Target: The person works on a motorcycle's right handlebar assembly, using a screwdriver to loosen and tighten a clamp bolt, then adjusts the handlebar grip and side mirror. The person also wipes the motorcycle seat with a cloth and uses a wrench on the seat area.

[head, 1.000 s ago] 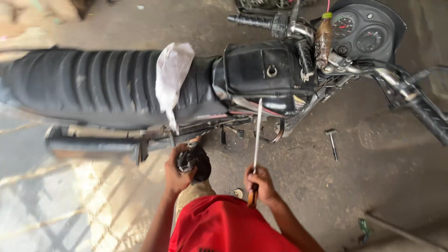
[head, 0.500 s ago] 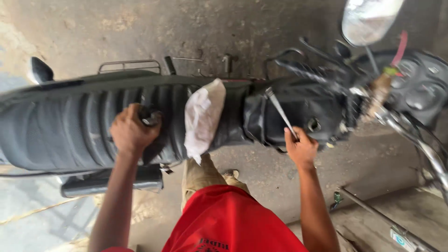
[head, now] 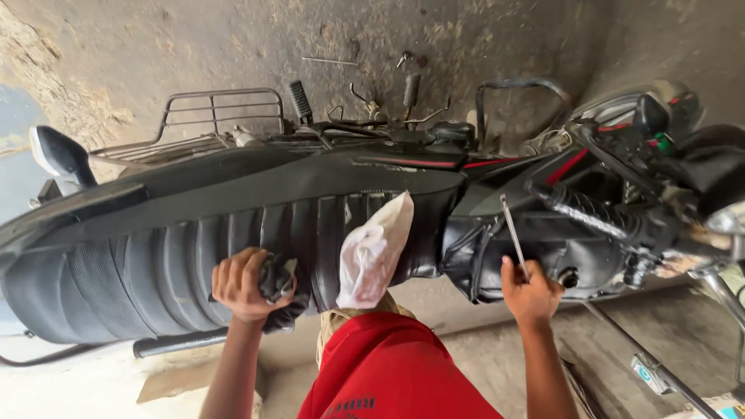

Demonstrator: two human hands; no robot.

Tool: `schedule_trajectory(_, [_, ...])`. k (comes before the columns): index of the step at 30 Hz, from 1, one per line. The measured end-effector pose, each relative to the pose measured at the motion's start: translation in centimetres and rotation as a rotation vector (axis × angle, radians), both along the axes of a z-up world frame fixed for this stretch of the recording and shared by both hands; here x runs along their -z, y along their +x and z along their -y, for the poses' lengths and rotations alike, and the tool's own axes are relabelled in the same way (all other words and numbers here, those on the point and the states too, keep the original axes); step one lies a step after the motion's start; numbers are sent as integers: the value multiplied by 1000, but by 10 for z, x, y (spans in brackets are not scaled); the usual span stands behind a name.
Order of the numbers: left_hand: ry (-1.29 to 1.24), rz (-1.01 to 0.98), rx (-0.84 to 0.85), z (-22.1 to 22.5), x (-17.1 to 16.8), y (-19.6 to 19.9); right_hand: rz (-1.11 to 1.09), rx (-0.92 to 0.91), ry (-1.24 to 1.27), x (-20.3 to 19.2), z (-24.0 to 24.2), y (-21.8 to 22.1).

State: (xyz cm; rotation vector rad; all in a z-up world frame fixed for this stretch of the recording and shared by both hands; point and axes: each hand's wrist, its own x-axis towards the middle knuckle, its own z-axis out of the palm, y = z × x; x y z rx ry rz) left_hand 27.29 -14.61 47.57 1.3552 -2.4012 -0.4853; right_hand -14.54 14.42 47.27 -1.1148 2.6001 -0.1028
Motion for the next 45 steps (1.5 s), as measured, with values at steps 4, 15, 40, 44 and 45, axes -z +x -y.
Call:
schedule_trajectory(4, [-1, 12, -8, 2, 4, -6, -7, 4, 12, 0, 1, -4])
schedule_trajectory(15, [-21, 131, -13, 3, 9, -16, -46, -44, 8, 0, 14, -3])
schedule_trajectory(40, [263, 187, 280, -92, -134, -189, 341, 288, -182, -30, -174, 141])
schedule_trajectory(44, [446, -2, 645, -175, -131, -287, 329, 402, -193, -36, -248, 162])
schedule_trajectory(45, [375, -78, 773, -197, -112, -310, 324, 466, -177, -43, -260, 161])
